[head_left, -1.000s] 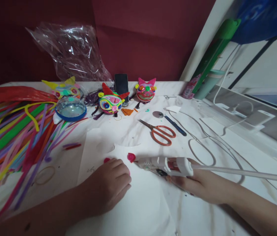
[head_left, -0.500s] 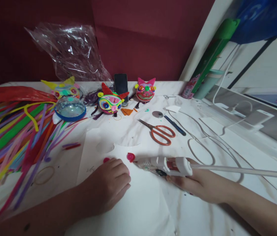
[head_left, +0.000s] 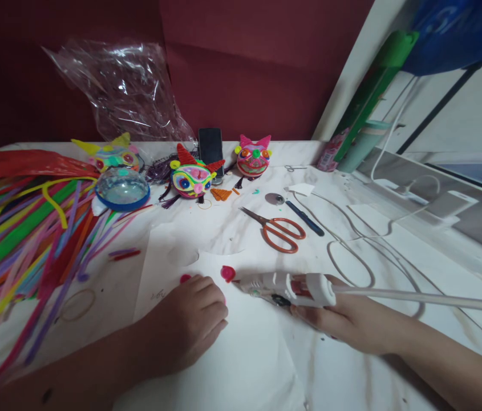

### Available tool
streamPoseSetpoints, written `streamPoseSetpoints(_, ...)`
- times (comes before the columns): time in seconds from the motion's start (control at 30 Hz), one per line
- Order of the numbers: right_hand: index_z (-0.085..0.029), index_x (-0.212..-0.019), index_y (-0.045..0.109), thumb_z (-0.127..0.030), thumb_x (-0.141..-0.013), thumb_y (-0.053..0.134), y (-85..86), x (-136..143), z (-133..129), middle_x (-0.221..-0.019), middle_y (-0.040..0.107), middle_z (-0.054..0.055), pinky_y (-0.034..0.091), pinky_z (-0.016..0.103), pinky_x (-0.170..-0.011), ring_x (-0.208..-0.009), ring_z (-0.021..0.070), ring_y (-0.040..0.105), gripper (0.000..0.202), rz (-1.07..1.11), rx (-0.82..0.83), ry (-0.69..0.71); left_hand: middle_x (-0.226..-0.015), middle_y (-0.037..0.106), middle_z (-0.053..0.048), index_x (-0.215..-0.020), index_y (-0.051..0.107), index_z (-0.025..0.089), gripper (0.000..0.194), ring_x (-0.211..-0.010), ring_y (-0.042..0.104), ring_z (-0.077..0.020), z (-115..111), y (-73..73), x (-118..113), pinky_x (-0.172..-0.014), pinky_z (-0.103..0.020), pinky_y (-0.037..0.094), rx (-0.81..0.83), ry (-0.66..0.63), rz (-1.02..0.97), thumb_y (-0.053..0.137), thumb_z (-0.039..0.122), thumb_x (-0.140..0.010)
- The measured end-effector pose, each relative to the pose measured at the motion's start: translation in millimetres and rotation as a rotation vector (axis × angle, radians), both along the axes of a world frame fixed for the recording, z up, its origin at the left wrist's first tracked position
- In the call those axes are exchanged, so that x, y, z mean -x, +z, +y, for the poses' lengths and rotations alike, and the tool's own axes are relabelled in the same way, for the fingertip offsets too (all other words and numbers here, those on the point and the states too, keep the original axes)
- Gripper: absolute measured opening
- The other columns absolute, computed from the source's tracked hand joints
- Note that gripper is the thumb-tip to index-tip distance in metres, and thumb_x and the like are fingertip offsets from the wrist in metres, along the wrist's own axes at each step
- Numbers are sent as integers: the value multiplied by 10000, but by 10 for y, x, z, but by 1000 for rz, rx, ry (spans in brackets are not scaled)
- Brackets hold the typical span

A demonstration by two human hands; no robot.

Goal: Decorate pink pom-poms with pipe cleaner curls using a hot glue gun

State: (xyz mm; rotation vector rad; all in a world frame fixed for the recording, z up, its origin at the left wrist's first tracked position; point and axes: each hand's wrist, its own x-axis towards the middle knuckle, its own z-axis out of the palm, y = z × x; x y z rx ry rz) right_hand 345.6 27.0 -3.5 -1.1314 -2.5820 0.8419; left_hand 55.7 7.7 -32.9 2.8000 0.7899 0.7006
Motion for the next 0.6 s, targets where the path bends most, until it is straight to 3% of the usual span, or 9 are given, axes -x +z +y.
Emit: streamPoseSetpoints(0.6, -199, -866, 641, -262, -921, 410, 60, 49, 2, -897, 655, 69, 490, 325, -769, -834, 206, 581, 246, 38, -2, 25, -780, 577, -58, -790, 553, 150, 177, -746, 478, -179, -8, 16, -3, -680, -331, 379, 4, 2, 13, 427, 81, -895)
